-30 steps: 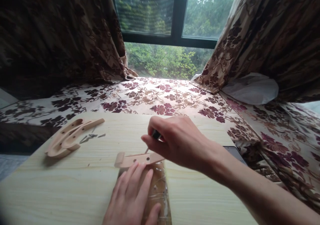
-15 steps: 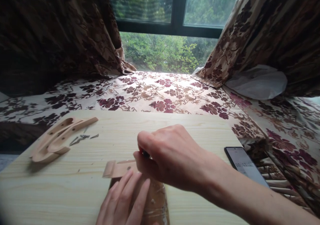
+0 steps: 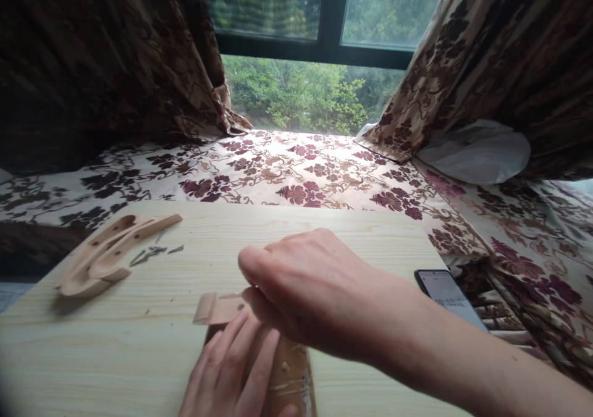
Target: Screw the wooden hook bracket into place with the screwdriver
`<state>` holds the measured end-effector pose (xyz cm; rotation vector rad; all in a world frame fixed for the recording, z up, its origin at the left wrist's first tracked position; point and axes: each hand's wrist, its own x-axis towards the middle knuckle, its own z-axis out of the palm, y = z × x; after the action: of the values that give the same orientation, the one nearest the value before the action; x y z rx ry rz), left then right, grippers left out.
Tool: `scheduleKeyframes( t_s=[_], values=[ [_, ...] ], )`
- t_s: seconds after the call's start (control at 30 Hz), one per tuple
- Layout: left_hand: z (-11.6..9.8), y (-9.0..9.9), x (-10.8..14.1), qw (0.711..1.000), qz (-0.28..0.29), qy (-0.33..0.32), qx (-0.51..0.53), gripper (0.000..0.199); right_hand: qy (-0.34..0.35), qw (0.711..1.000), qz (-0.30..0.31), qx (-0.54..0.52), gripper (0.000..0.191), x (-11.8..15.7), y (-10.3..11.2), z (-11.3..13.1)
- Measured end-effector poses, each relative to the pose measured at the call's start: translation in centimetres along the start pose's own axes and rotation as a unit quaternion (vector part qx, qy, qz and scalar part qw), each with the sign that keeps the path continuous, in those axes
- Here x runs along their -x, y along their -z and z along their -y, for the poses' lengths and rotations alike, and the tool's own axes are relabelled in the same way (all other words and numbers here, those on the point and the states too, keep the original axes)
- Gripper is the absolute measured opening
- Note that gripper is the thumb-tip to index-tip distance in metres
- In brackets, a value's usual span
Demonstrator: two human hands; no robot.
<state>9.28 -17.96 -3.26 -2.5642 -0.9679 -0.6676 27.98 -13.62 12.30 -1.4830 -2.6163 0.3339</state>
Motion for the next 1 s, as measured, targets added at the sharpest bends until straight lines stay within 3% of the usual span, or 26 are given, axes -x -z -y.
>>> scheduleKeyframes(
  t_s=[0.2, 0.4, 0.67, 1.0],
  values=[
    [-0.4, 0.2, 0.0, 1.0, 0.01, 0.021, 0.017, 0.053, 0.062, 0.997, 0.039, -0.01, 0.025, -0.3, 0.7, 0.8],
    [-0.6, 0.7, -0.4, 0.999, 0.007, 0.024, 0.023, 0.056, 0.1, 0.993, 0.066, -0.008, 0.019, -0.8, 1.2, 0.4],
    [-0.8, 1.3, -1.2, 0.998, 0.0, 0.028, 0.047, 0.054, 0.093, 0.991, 0.092, 0.031, 0.009, -0.7, 2.0, 1.0],
    [-1.3, 2.0, -1.4, 0.996, 0.002, 0.04, 0.076, 0.047, 0.088, 0.987, 0.118, 0.064, 0.024, -1.2, 2.7, 0.9]
  ],
)
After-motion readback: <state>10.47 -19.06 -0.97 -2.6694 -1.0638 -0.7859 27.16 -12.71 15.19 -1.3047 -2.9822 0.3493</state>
